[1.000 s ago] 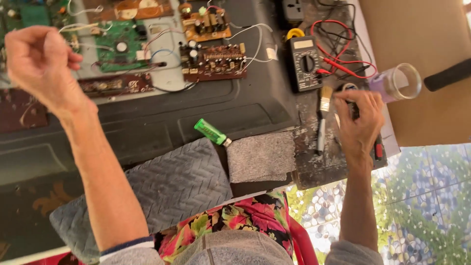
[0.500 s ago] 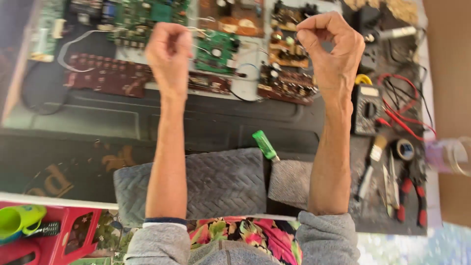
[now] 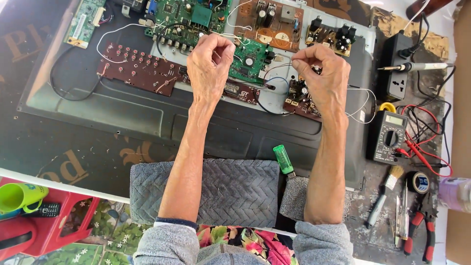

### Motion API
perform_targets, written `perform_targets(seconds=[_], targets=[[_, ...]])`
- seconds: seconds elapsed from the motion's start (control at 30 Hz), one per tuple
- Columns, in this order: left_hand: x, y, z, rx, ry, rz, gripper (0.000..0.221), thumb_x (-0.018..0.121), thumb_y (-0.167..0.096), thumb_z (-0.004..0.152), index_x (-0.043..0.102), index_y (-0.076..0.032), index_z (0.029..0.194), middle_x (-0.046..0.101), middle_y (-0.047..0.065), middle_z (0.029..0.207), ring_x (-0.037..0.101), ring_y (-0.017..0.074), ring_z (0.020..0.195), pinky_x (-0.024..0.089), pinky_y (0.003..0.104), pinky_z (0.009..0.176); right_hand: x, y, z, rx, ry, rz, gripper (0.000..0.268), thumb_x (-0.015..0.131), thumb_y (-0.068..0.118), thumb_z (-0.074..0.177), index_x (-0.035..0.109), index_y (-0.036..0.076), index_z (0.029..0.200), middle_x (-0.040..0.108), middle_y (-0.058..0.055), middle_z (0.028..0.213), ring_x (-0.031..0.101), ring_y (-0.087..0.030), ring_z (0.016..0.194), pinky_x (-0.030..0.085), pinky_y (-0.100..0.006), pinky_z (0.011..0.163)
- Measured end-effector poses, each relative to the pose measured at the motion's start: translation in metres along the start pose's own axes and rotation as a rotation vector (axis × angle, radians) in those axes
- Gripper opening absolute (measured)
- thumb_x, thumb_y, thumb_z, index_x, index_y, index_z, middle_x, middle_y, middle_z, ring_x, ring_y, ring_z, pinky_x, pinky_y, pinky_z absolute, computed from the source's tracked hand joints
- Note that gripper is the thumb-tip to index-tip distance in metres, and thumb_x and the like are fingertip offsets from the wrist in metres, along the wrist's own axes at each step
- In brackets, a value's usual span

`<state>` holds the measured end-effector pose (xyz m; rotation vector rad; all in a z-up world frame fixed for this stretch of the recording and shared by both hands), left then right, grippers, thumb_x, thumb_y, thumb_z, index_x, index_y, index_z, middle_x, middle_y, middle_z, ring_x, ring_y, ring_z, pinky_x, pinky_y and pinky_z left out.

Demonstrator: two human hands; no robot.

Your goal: Soldering wires onto a television circuit board and testing the connections with a multimeter.

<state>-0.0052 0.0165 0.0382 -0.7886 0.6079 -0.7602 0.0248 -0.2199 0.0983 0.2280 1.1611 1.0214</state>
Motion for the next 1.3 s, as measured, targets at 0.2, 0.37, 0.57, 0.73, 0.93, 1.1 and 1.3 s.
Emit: perform_targets(seconds=[0.2,0.37,0.57,0.73,0.93,1.1,1.3], targets=[[0.0,-0.001,-0.001,0.022,-0.025,-0.017,0.017,0.063,-0.019,0.097,0.062,-0.014,0.081,0.059,-0.003,0.08,0.043,0.0075,0.06,0.04,0.024,0.057,0.001,-0.005,-0.002,0.025,0.072,-0.082,0.011,0.079,0.001,0.095,0.074,0.01,0.094,0.073,-0.001,0.093,0.061,-0.014,0.087,0.052,-0.032,0.083],[0.0,-0.002,-0.001,0.008,-0.037,-0.043,0.014,0.063,-0.016,0.097,0.064,-0.012,0.083,0.061,-0.001,0.082,0.043,0.0079,0.06,0.041,0.025,0.058,0.002,-0.001,-0.002,-0.055,0.218,-0.166,0.008,0.084,0.013,0.093,0.077,0.015,0.091,0.071,0.001,0.089,0.056,-0.013,0.084,0.042,-0.039,0.088],[0.001,-0.004,-0.001,-0.001,-0.049,-0.054,0.014,0.061,-0.018,0.097,0.064,-0.013,0.084,0.061,-0.002,0.083,0.044,0.008,0.062,0.041,0.025,0.059,0.013,0.005,-0.006,-0.092,0.353,-0.213,0.013,0.087,0.017,0.087,0.077,0.014,0.094,0.072,-0.001,0.092,0.055,-0.02,0.091,0.037,-0.043,0.096],[0.0,-0.007,-0.001,0.003,-0.057,-0.057,0.013,0.061,-0.014,0.097,0.064,-0.013,0.084,0.061,-0.001,0.084,0.043,0.0083,0.061,0.042,0.026,0.059,0.016,0.009,-0.006,-0.148,0.403,-0.241,0.009,0.085,0.017,0.088,0.077,0.013,0.088,0.07,0.002,0.082,0.05,-0.02,0.082,0.038,-0.039,0.089],[-0.002,-0.012,-0.001,0.0,-0.071,-0.086,0.013,0.06,-0.012,0.097,0.063,-0.013,0.083,0.059,-0.002,0.083,0.042,0.0076,0.061,0.04,0.024,0.058,0.017,0.024,-0.008,-0.057,0.516,-0.354,0.009,0.084,0.02,0.086,0.08,0.013,0.084,0.076,-0.003,0.081,0.06,-0.024,0.083,0.047,-0.044,0.078],[-0.003,-0.011,0.0,-0.011,-0.099,-0.091,0.013,0.059,-0.015,0.096,0.064,-0.014,0.084,0.059,-0.003,0.084,0.041,0.0076,0.062,0.04,0.024,0.06,0.005,0.001,-0.008,-0.214,0.237,-0.332,0.005,0.084,0.006,0.095,0.079,0.007,0.093,0.078,-0.008,0.087,0.07,-0.021,0.084,0.052,-0.043,0.089],[-0.002,-0.009,-0.001,-0.009,-0.1,-0.087,0.013,0.06,-0.014,0.096,0.065,-0.014,0.084,0.058,-0.003,0.082,0.04,0.0077,0.061,0.039,0.024,0.059,-0.01,-0.013,-0.006,0.012,-0.013,-0.347,0.011,0.082,0.01,0.094,0.074,0.018,0.094,0.068,0.003,0.091,0.059,-0.02,0.095,0.032,-0.051,0.114]])
Point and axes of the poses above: each hand's wrist, its own z-axis towards the middle knuckle, its own x-axis out of the palm, y = z × x, the point moved 1 cm from there along z, towards the middle knuckle
